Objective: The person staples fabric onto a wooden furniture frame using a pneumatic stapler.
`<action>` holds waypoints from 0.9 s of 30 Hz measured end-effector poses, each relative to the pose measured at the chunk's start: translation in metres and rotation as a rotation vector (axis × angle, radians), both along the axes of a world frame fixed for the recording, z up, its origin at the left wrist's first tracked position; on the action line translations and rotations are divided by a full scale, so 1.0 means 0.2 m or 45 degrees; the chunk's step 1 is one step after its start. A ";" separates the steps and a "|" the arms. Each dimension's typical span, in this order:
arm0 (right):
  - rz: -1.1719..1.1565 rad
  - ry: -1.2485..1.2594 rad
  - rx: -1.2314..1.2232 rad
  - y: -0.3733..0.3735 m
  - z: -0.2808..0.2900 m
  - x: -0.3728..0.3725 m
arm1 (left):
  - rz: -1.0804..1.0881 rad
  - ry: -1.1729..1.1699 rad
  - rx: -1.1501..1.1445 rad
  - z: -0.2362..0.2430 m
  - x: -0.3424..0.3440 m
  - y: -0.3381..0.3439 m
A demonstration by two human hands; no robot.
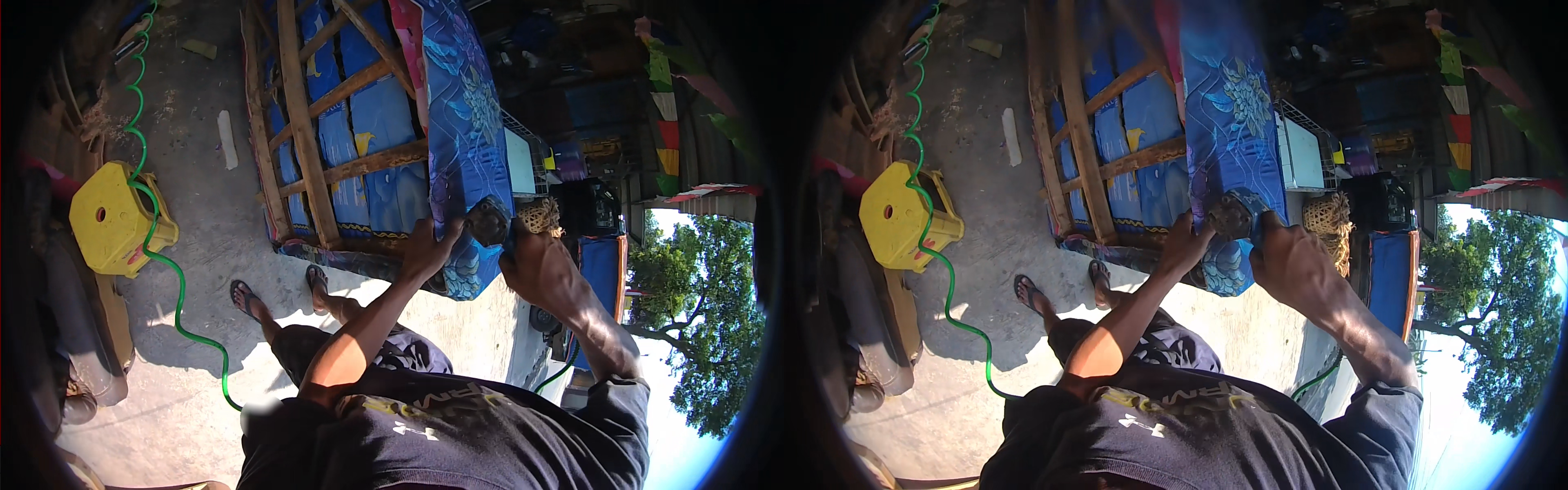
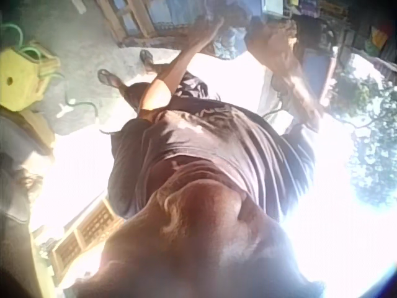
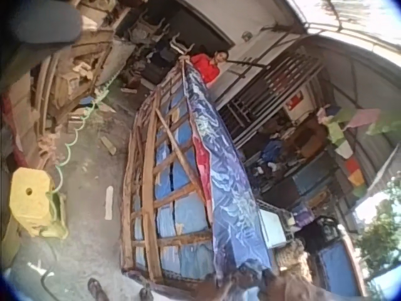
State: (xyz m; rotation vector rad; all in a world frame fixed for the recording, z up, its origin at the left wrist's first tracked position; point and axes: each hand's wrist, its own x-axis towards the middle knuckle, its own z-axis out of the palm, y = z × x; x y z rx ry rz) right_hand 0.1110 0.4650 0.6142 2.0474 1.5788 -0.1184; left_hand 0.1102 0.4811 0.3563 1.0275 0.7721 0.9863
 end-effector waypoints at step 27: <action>1.382 -0.696 -0.261 -0.26 -0.29 0.05 | -0.405 -0.616 -0.058 -0.27 0.00 -0.03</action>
